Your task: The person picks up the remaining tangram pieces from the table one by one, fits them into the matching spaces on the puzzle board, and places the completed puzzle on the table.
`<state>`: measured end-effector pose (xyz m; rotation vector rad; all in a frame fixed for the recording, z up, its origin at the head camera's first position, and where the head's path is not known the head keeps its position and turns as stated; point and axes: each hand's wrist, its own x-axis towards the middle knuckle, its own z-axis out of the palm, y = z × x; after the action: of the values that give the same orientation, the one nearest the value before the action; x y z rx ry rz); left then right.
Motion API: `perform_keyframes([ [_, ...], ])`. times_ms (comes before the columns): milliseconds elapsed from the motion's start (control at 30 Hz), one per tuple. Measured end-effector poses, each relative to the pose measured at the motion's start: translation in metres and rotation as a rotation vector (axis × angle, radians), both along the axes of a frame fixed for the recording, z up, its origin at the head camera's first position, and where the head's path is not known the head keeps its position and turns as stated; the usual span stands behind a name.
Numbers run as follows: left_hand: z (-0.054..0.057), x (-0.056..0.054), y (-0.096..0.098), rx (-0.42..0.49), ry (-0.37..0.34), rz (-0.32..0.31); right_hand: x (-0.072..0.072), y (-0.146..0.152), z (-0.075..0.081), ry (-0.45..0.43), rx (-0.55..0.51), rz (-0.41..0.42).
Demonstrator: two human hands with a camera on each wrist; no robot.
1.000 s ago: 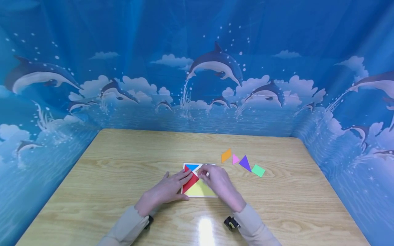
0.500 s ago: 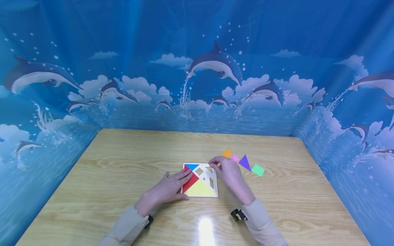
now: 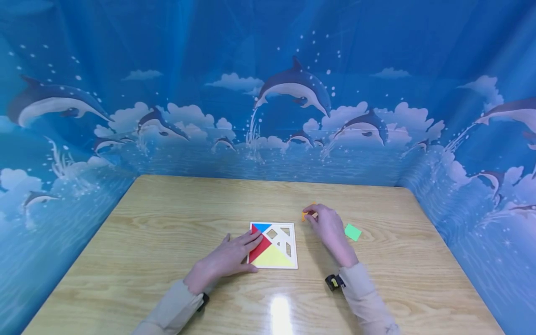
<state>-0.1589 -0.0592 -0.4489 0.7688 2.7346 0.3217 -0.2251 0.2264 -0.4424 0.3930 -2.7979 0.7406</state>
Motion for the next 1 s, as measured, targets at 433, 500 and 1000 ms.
perform_keyframes([
  [433, 0.001, 0.000, 0.001, -0.011, -0.022, 0.020, -0.032, 0.012, -0.010, -0.049, 0.235, 0.121],
  [500, 0.001, 0.000, 0.002, -0.011, -0.025, 0.022, -0.034, 0.012, -0.011, -0.068, 0.271, 0.138],
  [1000, 0.000, 0.000, 0.001, -0.010, -0.013, 0.032, -0.047, 0.010, -0.017, -0.006, 0.329, 0.155],
])
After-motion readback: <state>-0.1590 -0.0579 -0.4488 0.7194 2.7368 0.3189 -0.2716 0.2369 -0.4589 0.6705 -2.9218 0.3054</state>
